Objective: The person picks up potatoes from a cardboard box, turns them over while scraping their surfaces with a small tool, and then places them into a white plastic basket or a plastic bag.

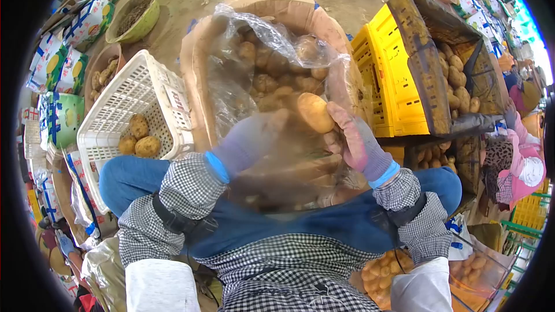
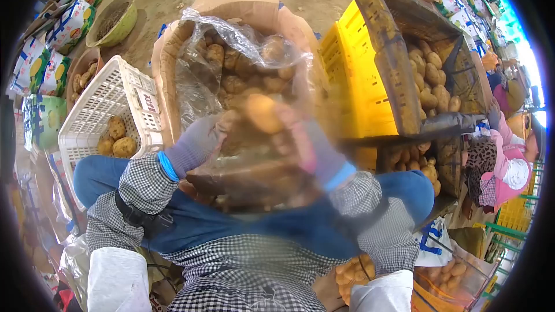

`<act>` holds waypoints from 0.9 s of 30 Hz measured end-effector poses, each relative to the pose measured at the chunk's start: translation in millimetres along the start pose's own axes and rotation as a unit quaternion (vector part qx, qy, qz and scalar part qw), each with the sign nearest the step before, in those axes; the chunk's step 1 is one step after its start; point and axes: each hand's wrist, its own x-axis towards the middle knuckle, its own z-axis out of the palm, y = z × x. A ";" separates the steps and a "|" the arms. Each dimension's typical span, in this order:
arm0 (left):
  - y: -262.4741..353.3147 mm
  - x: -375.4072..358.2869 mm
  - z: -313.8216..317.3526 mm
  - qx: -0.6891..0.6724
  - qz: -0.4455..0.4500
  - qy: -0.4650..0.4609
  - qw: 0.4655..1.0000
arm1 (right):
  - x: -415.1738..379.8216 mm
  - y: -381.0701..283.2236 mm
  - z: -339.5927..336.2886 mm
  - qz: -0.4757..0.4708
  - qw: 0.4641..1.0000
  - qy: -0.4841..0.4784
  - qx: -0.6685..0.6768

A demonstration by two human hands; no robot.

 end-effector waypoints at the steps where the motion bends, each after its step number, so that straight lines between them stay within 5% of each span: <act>1: 1.3 -1.2 0.5 0.051 0.026 0.002 0.998 | 2.1 0.3 -0.6 0.005 1.000 -0.004 -0.003; 4: 4.7 -2.6 6.1 0.174 0.056 0.017 0.983 | 9.2 10.4 -4.5 0.024 0.999 0.011 -0.021; 6: -1.4 -2.8 11.1 0.217 0.007 0.044 0.975 | 24.3 47.6 -22.6 -0.094 0.979 0.026 -0.178; 15: -75.3 105.6 48.6 0.143 -0.015 -0.128 0.981 | -23.4 -50.3 -31.1 -0.249 0.945 0.171 -0.124; 16: -70.4 127.2 56.7 0.183 -0.011 -0.148 0.972 | -20.8 -42.5 -49.8 -0.291 0.912 0.167 -0.238; 18: -65.0 158.5 80.9 0.241 -0.007 -0.166 0.956 | -17.6 -34.9 -57.2 -0.291 0.909 0.167 -0.248; 21: -59.6 185.2 119.4 0.259 -0.032 -0.159 0.952 | -36.1 -54.7 -32.6 -0.190 0.965 0.157 -0.089; 27: -48.9 179.6 124.5 0.154 -0.052 -0.123 0.979 | -48.9 -61.7 -19.9 -0.238 0.952 0.155 -0.118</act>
